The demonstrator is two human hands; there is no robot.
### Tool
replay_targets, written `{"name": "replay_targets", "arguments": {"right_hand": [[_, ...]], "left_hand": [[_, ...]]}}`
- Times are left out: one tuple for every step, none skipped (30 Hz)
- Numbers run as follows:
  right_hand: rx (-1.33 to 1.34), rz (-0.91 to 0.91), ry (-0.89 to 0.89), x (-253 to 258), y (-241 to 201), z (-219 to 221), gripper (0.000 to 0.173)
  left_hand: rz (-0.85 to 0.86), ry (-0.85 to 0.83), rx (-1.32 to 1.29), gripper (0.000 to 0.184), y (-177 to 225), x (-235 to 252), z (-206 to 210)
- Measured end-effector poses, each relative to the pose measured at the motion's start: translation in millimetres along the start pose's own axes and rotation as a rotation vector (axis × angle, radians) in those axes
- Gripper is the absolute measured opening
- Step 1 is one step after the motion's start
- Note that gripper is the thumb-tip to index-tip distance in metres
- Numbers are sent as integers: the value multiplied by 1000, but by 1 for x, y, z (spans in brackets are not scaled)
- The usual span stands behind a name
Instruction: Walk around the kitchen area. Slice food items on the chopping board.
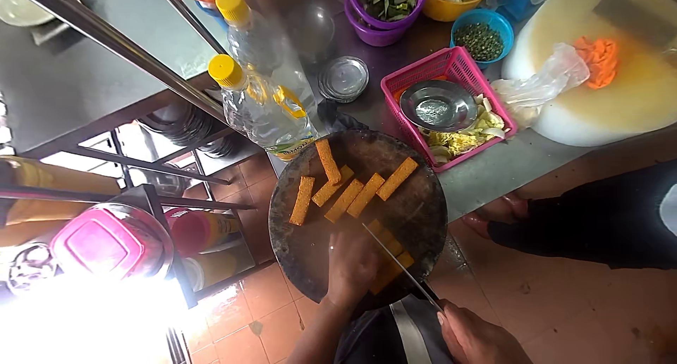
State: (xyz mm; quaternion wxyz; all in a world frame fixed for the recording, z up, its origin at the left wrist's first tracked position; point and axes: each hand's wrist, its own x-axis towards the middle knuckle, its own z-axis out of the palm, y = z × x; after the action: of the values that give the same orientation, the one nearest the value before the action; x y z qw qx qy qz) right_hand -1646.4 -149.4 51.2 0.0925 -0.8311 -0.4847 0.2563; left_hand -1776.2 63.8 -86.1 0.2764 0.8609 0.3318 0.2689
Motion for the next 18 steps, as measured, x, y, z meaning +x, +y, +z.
{"name": "replay_targets", "arguments": {"right_hand": [[-4,2,-1,-1,-1,0,25],[-7,3,0,-1,-2,1,25],[-8,4,-2,-1,-2,1,26],[-13,6,-6,-2,-3,2,26],[-18,11,-11,-2,-4,3,25],[-26,15,-14,-2,-5,3,25],[-35,23,-23,-1,-6,3,24],[-49,37,-37,0,-8,4,24],[-62,56,-61,1,-10,3,23],[-79,79,-93,3,-12,3,24],[-93,99,-117,7,-13,5,26],[-102,114,-127,12,-13,8,29],[-123,109,-102,16,-11,16,32],[-149,96,-57,22,-8,26,33],[-173,74,2,28,-6,37,35],[-179,62,31,32,-5,44,36],[-173,55,40,34,-4,47,37],[-159,44,49,37,-3,48,38]], "left_hand": [[2,3,-4,15,0,0,0],[3,3,-5,15,0,1,1],[2,1,-4,14,0,1,1],[1,-1,0,15,-1,0,1],[-2,-7,6,15,-1,0,2],[-7,-12,9,15,-2,0,2],[-11,-20,16,15,-2,0,2],[-14,-28,21,14,-2,1,2],[-15,-39,27,14,-2,1,2],[-14,-48,28,14,-1,2,3],[-9,-54,29,14,-1,3,3],[-1,-58,30,13,-1,4,3],[6,-60,27,12,-1,4,4],[10,-57,20,12,-1,4,4],[14,-54,13,11,-1,4,4],[20,-51,8,11,-1,4,4],[25,-48,10,12,-1,5,3],[29,-45,12,12,-1,6,3]]}}
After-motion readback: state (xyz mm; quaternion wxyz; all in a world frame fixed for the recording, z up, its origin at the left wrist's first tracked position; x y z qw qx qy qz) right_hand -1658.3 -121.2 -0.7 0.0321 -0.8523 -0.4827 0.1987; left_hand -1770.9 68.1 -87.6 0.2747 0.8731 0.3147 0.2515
